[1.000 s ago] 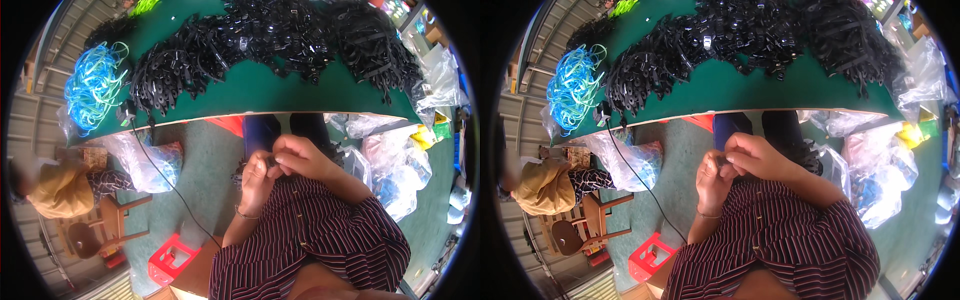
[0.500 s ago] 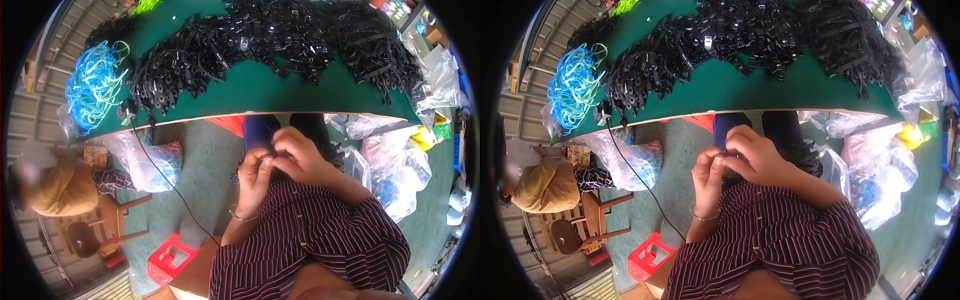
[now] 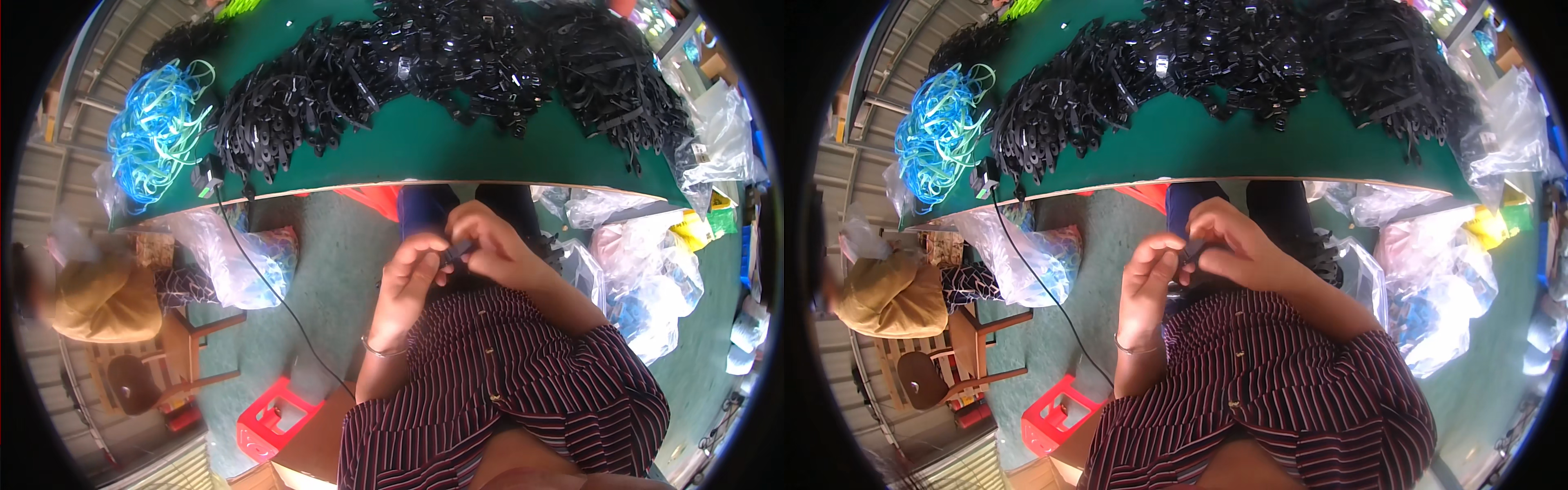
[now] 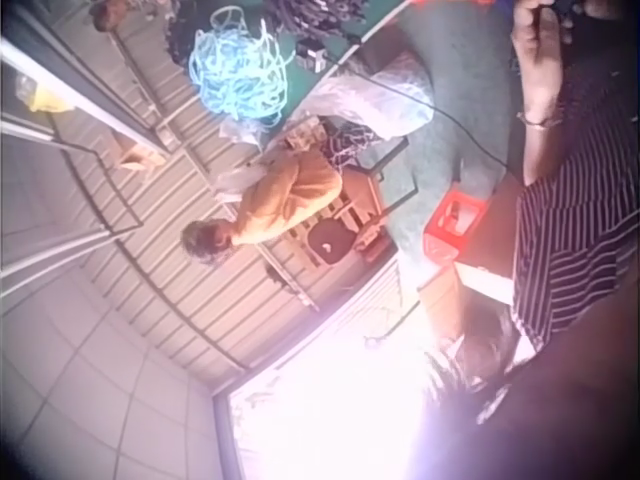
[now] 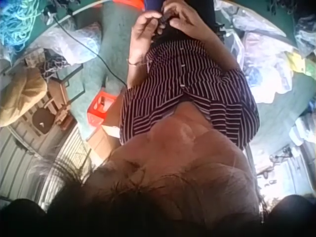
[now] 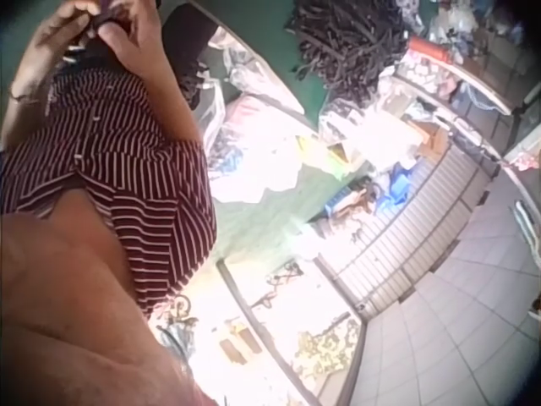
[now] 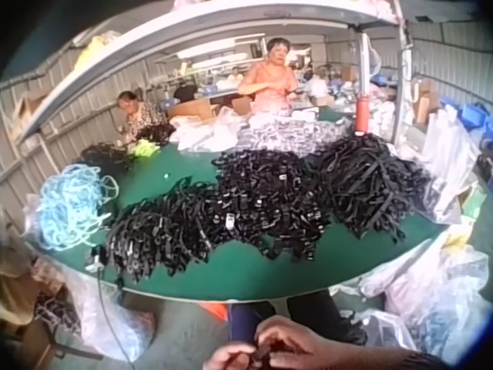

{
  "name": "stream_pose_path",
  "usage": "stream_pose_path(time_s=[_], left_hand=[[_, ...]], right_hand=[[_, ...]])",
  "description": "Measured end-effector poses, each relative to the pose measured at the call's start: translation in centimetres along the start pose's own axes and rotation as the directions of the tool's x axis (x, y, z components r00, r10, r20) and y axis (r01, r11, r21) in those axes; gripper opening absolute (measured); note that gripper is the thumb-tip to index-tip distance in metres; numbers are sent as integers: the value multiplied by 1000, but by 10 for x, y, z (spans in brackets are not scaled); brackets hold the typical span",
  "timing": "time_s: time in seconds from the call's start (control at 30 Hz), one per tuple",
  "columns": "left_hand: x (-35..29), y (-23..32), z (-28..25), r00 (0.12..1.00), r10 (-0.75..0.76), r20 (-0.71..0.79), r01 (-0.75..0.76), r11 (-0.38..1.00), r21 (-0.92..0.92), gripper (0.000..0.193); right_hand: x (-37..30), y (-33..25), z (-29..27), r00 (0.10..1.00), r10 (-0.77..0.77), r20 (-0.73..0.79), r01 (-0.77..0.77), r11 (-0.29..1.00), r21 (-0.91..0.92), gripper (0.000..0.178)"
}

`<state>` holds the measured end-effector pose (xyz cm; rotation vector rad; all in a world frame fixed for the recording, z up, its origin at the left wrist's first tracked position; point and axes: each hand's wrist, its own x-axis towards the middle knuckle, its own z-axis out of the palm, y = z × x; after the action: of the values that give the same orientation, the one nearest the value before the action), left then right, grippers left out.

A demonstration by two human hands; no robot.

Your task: The person assembles small black plastic components by hand at a workbench.

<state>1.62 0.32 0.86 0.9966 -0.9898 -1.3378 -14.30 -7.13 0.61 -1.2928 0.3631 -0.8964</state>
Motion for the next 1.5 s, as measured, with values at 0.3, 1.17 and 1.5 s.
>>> stream_pose_path(time_s=[0.3,1.17,1.5], left_hand=[[1,2,1,994,-106,7,104,954,-282,6],[-2,2,6,999,-32,39,46,903,-426,12],[-6,8,10,996,-74,48,84,958,-274,15]], right_hand=[[-2,5,3,1000,-11,25,17,970,-241,18],[-1,-7,3,981,-47,186,64,994,-87,18],[4,-7,-1,946,-226,233,310,840,-446,26]])
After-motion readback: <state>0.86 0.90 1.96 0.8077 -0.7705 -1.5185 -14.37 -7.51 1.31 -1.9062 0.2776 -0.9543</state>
